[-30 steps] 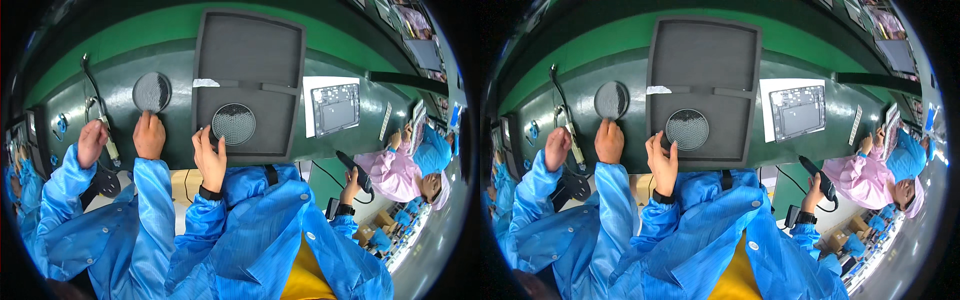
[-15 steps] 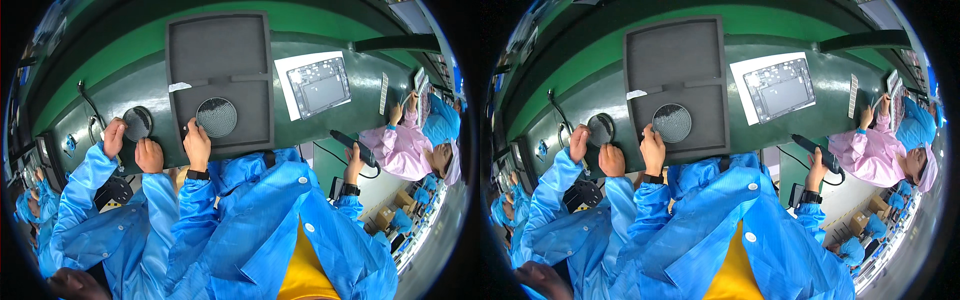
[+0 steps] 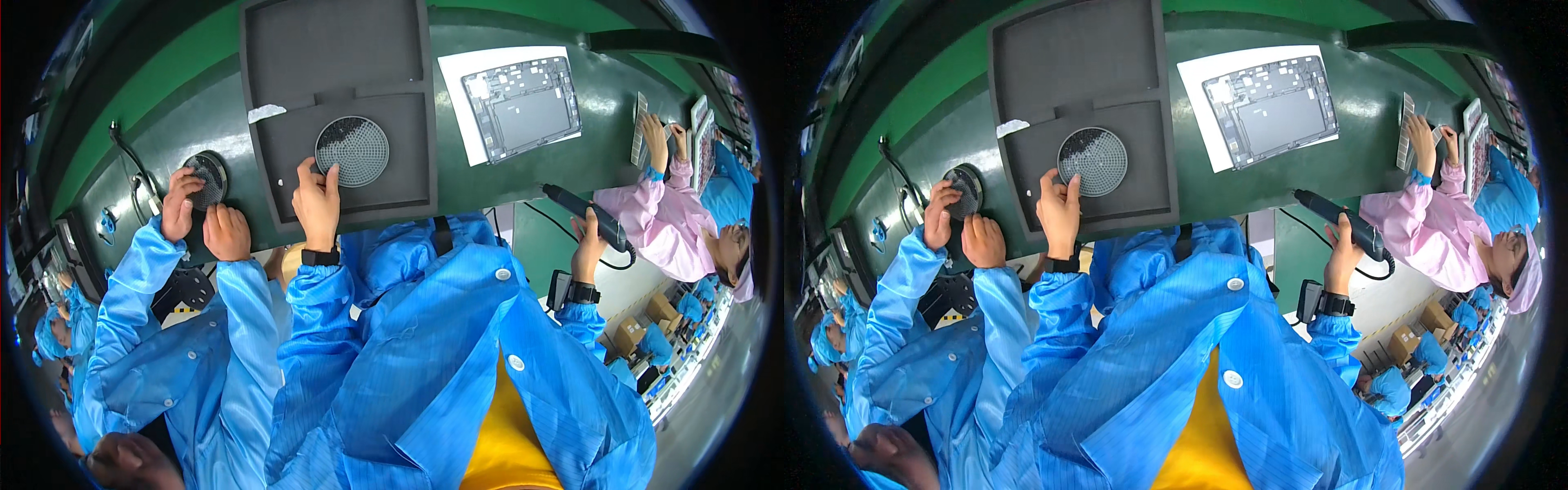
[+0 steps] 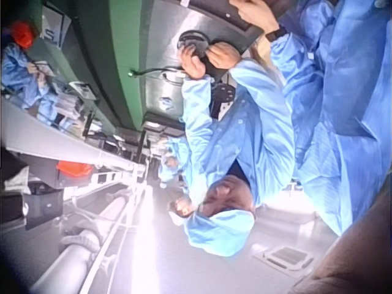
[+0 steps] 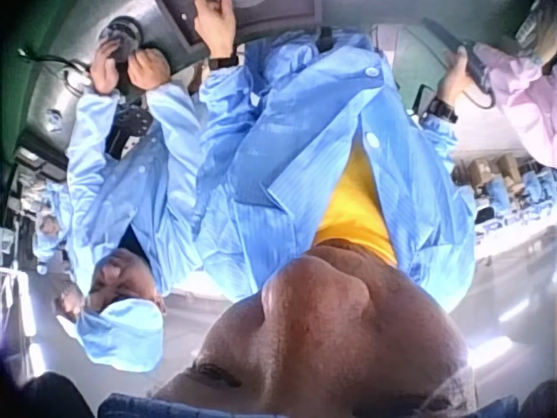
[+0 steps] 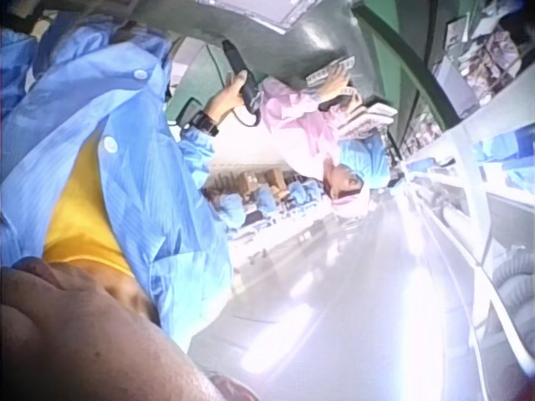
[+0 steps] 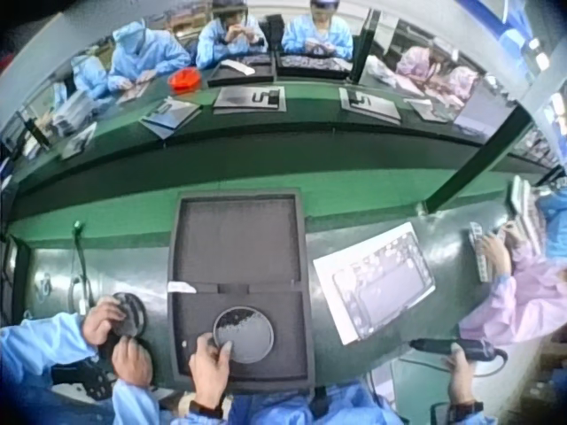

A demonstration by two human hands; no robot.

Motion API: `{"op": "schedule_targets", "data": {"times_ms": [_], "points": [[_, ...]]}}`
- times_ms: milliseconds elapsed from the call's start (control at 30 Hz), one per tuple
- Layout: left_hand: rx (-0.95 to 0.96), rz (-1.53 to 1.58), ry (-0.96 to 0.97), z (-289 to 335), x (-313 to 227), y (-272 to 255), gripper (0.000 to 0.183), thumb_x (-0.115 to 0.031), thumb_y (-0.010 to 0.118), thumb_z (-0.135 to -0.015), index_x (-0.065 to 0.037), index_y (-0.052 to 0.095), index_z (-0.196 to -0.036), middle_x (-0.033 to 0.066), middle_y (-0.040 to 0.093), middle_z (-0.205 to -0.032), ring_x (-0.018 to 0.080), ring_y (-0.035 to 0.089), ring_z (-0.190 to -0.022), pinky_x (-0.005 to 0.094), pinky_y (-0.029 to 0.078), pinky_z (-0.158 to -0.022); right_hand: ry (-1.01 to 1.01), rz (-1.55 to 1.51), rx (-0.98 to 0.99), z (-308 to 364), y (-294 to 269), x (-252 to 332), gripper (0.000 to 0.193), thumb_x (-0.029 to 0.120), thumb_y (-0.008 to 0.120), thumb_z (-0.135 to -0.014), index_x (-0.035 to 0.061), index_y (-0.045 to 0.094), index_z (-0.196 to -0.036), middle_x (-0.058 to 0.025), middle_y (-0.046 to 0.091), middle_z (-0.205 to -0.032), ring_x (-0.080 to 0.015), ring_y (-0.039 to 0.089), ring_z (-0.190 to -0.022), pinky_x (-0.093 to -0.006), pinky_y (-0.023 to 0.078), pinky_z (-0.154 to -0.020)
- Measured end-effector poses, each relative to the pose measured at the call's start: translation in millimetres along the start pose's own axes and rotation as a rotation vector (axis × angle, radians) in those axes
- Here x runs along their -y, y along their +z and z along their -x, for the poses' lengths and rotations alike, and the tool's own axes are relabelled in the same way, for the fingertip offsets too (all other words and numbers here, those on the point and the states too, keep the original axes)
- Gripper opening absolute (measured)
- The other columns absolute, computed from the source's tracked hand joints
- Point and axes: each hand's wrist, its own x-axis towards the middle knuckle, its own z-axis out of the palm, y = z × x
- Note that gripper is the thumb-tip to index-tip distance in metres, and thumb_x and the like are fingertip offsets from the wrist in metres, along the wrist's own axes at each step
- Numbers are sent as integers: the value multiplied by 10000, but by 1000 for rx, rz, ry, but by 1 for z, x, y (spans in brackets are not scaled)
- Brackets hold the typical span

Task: Assembling or repairing electronic components using an electric screwdriver.

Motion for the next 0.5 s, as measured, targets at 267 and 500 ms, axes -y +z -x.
{"op": "schedule_targets", "data": {"times_ms": [267,500], "points": [[-57,-412,44,-19,-16,-1,575,-539,696,-656,-34,516,-863,163,597,-593,354,609,-590,421,463,-527,-10,-8,19,-2,-1,-3,349,178,617,-821,-13,515,-1094,-99,561,-1112,-186,572,-948,-314,529,-764],[-128,-476,21,-22,-16,2,553,-575,614,-725,-35,541,-818,160,603,-607,359,608,-621,440,460,-577,-21,-1,15,5,-3,-3,373,194,616,-825,-5,509,-1123,-92,551,-1129,-175,549,-994,-308,521,-779]]}}
